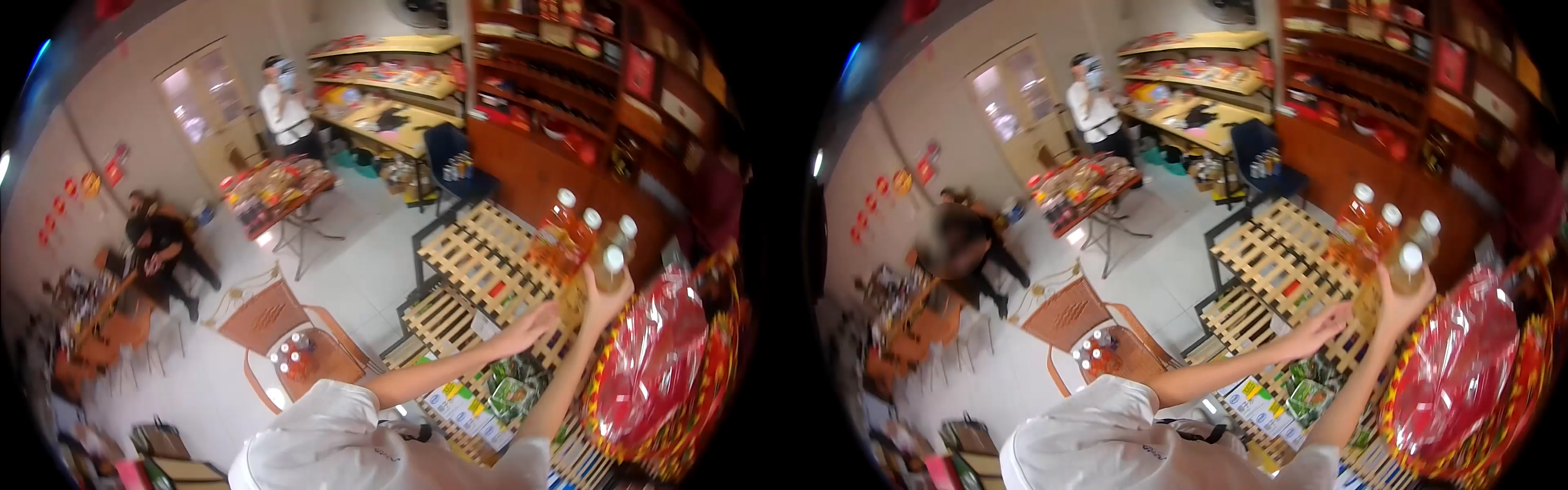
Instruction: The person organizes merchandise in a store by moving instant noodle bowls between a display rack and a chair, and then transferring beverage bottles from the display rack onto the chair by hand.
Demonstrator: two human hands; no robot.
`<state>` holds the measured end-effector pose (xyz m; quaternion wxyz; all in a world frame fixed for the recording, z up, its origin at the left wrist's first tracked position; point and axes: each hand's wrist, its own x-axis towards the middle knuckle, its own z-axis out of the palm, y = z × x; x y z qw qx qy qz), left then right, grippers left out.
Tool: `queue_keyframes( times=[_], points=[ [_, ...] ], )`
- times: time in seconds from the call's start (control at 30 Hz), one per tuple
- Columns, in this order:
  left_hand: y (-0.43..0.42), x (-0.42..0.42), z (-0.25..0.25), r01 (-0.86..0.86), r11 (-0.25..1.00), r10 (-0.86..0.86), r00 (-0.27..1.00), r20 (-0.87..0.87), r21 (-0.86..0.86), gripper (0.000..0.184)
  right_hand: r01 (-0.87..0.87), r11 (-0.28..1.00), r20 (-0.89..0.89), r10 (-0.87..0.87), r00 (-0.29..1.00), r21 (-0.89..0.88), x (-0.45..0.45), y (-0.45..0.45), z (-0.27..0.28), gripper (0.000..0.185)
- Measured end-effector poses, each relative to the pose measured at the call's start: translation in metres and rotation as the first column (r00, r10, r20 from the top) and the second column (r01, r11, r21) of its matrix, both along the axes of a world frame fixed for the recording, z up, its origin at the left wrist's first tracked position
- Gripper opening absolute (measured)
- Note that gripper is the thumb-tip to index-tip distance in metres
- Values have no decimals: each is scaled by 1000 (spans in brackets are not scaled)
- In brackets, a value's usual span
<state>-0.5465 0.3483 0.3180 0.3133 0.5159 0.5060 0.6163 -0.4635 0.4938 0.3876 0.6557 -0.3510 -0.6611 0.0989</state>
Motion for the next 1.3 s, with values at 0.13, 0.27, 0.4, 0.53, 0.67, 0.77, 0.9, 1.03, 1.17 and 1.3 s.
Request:
queue_keyframes(
  times=[0.13,0.27,0.4,0.53,0.67,0.77,0.9,1.03,1.17,1.3],
  points=[
    [-7,7,-4,288,946,-190,865,464,-151,69,-266,958,-93,256,962,-112,8,-41,-2,71],
    [-29,16,13,478,877,-266,420,868,38,83,-432,901,-12,432,902,-46,15,-79,-15,67],
    [-62,7,18,514,855,-143,98,985,73,85,-503,860,26,502,864,88,21,-112,-26,83],
    [-123,-9,7,438,879,-184,-52,982,188,71,-828,528,46,838,544,189,5,-161,-22,88],
    [-205,-28,-5,352,915,-166,-119,979,198,56,-981,165,297,946,129,-98,-21,-236,-33,74],
    [-278,-34,-64,-39,994,-106,-64,992,104,55,-970,29,316,947,-50,-241,-44,-304,-63,73],
    [-386,-32,-101,-226,937,206,-252,946,-265,38,-768,-207,-5,966,-257,-605,-61,-385,-127,69],
    [-477,-23,-230,-390,816,228,-462,857,-427,42,-481,-464,-80,776,-626,-743,-83,-452,-163,63],
    [-533,-8,-198,-418,802,144,-558,817,-426,45,243,-558,-579,815,-24,-794,-91,-510,-169,58],
    [-555,-17,-219,-576,722,128,-432,893,-383,37,497,-661,-668,717,198,-562,-114,-534,-194,52]
  ],
)
